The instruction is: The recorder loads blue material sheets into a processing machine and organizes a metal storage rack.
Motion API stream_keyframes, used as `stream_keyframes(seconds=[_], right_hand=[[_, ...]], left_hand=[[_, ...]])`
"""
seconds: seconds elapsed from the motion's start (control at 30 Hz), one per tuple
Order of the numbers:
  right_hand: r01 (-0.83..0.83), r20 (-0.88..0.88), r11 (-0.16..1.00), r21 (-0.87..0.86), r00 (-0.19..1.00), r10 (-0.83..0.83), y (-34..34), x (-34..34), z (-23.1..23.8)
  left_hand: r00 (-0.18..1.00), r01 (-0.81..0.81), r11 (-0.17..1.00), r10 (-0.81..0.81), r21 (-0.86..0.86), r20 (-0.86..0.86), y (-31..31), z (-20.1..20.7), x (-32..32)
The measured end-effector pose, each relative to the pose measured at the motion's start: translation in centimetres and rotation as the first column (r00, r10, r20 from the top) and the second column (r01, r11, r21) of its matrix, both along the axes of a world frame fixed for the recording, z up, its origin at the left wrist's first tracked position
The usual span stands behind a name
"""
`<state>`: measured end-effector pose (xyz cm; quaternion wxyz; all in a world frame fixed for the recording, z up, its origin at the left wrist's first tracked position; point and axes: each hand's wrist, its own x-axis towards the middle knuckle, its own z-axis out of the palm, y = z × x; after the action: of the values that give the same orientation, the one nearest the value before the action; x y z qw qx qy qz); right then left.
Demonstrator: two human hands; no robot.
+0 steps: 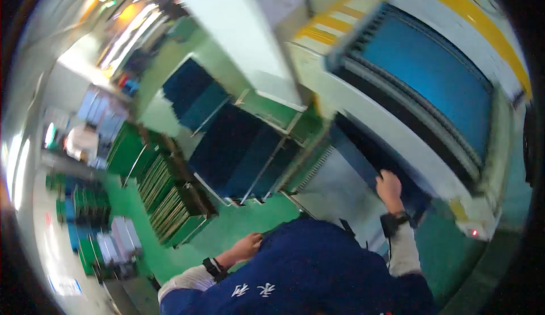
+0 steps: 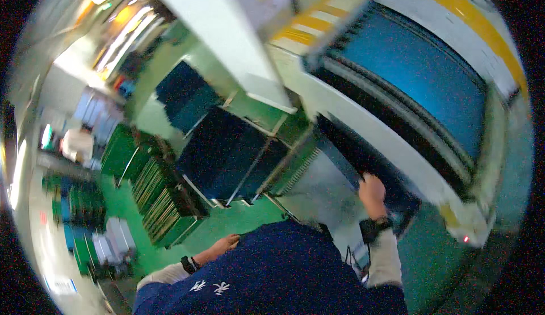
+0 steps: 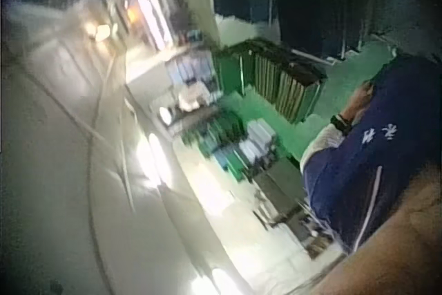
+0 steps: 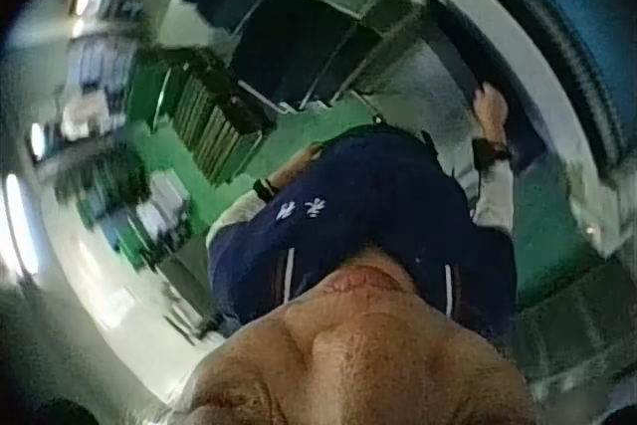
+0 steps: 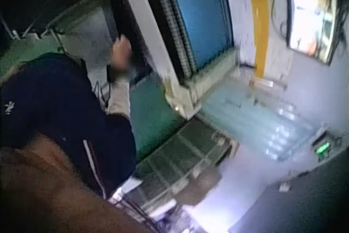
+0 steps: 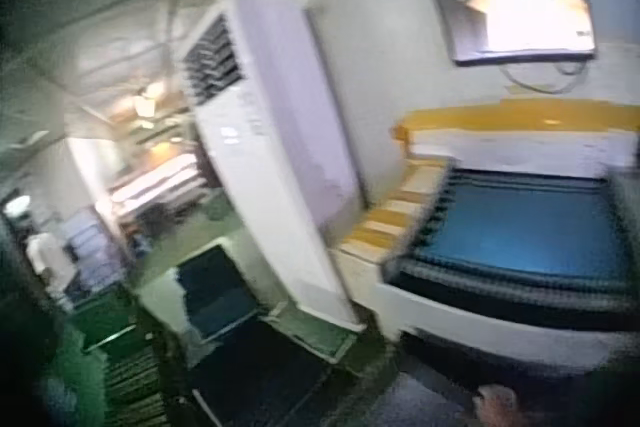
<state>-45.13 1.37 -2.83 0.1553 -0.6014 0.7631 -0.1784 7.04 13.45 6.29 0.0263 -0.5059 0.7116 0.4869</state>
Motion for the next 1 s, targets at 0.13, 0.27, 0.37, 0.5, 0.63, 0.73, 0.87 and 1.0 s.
stream_keyframes(seconds=[0.13, 0.27, 0.37, 0.5, 0.63, 0.73, 0.87, 1.0], right_hand=[[-0.031, -0.076, 0.994, 0.109, 0.996, 0.04, -1.1, 0.0, -0.6], [0.001, -0.072, 0.98, 0.197, 0.997, 0.014, -2.3, -0.3, 0.1], [0.019, -0.102, 0.976, 0.217, 0.995, 0.004, -2.6, -1.8, -0.2], [0.032, -0.099, 0.971, 0.239, 0.995, -0.009, -2.9, -1.9, 0.2], [0.022, -0.063, 0.95, 0.312, 0.998, -0.003, -3.4, -2.4, -0.4], [-0.034, -0.113, 0.952, 0.306, 0.991, 0.072, -3.4, -1.3, -0.7], [-0.103, -0.121, 0.993, 0.052, 0.987, 0.109, -1.8, 0.7, -0.5], [-0.104, -0.193, 0.989, 0.102, 0.974, 0.122, -0.9, 0.1, -2.3]], left_hand=[[0.948, 0.287, 0.891, -0.318, -0.353, -0.033, 2.2, -4.3, 3.1], [0.991, -0.124, 0.992, 0.123, -0.015, -0.044, 2.9, -1.3, 0.2], [0.984, -0.177, 0.984, 0.176, -0.013, -0.038, 3.8, -1.1, -0.1], [0.964, -0.268, 0.958, 0.266, -0.103, -0.029, 5.2, -2.0, -0.2], [0.944, -0.328, 0.934, 0.329, -0.141, -0.017, 5.8, -1.1, -0.8], [0.923, -0.37, 0.927, 0.375, -0.066, 0.091, 6.3, 1.4, -1.1], [0.949, -0.304, 0.952, 0.305, -0.016, 0.084, 7.9, 3.8, -0.4], [1.0, 0.003, 0.983, -0.007, -0.185, -0.021, 9.0, 5.0, 0.2]])
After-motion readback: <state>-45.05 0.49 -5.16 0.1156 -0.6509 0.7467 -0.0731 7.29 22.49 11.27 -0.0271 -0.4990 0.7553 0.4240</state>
